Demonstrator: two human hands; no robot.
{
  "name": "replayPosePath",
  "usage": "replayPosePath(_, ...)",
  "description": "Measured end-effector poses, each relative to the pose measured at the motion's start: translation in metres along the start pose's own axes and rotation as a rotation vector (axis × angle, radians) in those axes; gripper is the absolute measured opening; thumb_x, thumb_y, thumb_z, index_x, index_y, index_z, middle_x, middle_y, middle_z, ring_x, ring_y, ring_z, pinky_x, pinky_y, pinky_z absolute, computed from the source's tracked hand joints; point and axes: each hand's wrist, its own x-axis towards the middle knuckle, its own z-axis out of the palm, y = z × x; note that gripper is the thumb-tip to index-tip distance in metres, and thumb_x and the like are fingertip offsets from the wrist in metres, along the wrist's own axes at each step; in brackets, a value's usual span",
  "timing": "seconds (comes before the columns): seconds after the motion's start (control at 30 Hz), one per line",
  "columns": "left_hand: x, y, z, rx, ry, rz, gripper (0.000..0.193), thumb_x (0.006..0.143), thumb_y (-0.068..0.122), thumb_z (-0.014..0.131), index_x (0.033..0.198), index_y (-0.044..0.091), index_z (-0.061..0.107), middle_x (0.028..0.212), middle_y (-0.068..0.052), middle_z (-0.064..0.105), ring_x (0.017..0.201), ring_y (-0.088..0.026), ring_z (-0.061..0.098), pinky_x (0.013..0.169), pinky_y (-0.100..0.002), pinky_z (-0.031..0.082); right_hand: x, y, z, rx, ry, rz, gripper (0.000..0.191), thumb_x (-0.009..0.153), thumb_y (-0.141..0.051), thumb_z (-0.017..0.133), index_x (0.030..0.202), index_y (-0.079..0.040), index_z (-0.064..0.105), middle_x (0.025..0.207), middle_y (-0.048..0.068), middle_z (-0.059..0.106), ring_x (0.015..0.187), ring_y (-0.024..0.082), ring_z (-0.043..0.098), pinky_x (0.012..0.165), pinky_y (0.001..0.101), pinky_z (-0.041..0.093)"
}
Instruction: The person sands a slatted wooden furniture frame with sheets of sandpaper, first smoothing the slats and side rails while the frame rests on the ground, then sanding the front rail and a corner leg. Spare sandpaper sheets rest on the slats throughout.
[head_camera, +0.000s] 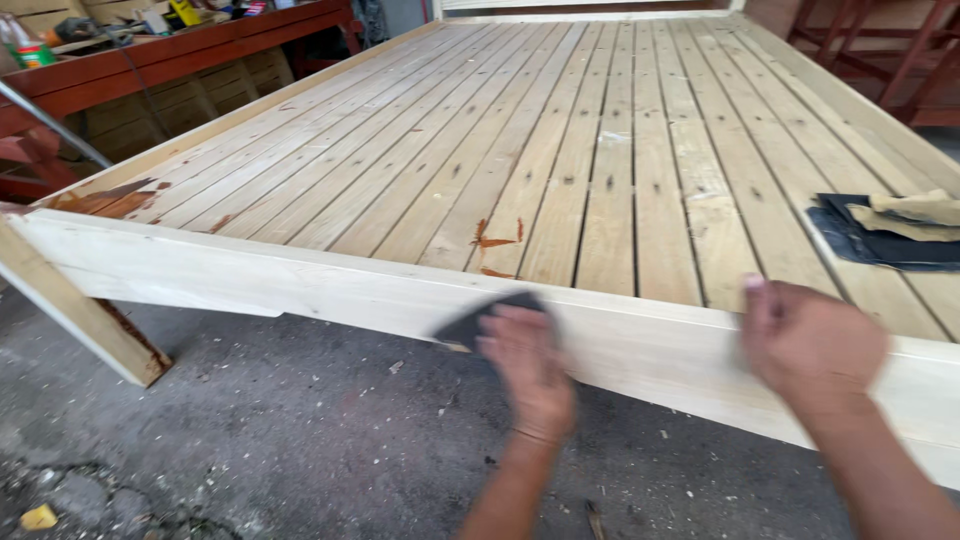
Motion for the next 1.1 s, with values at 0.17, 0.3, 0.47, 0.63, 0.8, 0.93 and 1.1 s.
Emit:
replayPosePath(0.17,0.074,-0.031,-0.044,0.041,0.340,-0.319,0.060,0.114,0.037,0.030,0.165,0.006,0.027,0.176,-0.019,0.011,0.164,-0.039,0.000,0.130,-0.058,-0.003,-0.003,0.089,0.023,-0.030,0.220,0.042,0.055,0.119,-0.047,0.050,0.079,-0.017,0.075,0.057,0.004,0.058,0.051,0.024,0.055,0.058,0.0372,0.046)
replayPosePath(0.3,0.033,0.071,0.014,-0.175,0.097,-0.145,0.073,0.113,0.036,0.036,0.166,-0.001,0.001,0.177,-0.022,-0.001,0.161,-0.037,-0.016,0.124,-0.058,-0.019,-0.006,0.103,0.051,-0.055,0.225,0.040,0.056,0.116,-0.046,0.052,0.075,-0.014,0.073,0.049,0.005,0.054,0.049,0.028,0.052,0.056,0.0423,0.044)
replayPosePath(0.47,-0.014,0.111,0.047,0.049,-0.468,0.297,0.100,0.075,0.006,0.063,0.166,0.027,0.029,0.177,-0.004,0.015,0.164,-0.028,-0.001,0.125,-0.055,-0.017,-0.005,0.103,0.039,-0.019,0.255,-0.065,0.062,0.118,-0.047,0.052,0.067,-0.015,0.068,0.053,0.004,0.053,0.048,0.027,0.052,0.055,0.0412,0.042)
replayPosePath(0.63,0.036,0.003,-0.022,0.153,-0.128,0.262,0.073,0.093,0.007,0.055,0.162,0.020,0.035,0.174,-0.011,0.020,0.165,-0.034,0.003,0.131,-0.061,-0.010,-0.002,0.147,0.014,0.052,0.190,0.068,0.063,0.113,-0.048,0.051,0.064,-0.013,0.067,0.046,0.007,0.053,0.047,0.028,0.050,0.052,0.0425,0.043)
replayPosePath(0.8,0.035,0.028,-0.003,0.023,0.190,-0.120,0.060,0.115,0.040,0.031,0.167,0.012,0.024,0.177,-0.015,0.011,0.165,-0.038,-0.004,0.129,-0.060,-0.011,-0.004,0.179,0.027,0.029,0.329,0.070,0.059,0.120,-0.044,0.055,0.072,-0.013,0.071,0.055,0.009,0.056,0.051,0.031,0.055,0.060,0.0452,0.046)
replayPosePath(0.93,-0.015,0.150,0.074,-0.047,-0.457,0.167,0.095,0.072,0.011,0.054,0.163,0.019,0.027,0.170,-0.015,0.008,0.155,-0.031,-0.011,0.118,-0.058,-0.019,-0.003,0.181,0.036,0.022,0.292,0.069,0.063,0.118,-0.045,0.052,0.068,-0.013,0.070,0.059,0.011,0.059,0.057,0.034,0.059,0.066,0.0488,0.047)
replayPosePath(1.1,-0.002,0.192,0.086,0.005,-0.485,0.644,0.078,0.096,0.010,0.053,0.169,0.025,0.030,0.178,0.004,0.018,0.167,-0.016,0.008,0.135,-0.045,-0.006,0.009,0.200,0.009,0.129,0.032,0.174,0.065,0.114,-0.055,0.038,0.078,-0.018,0.078,0.063,0.011,0.066,0.068,0.034,0.066,0.072,0.0473,0.052)
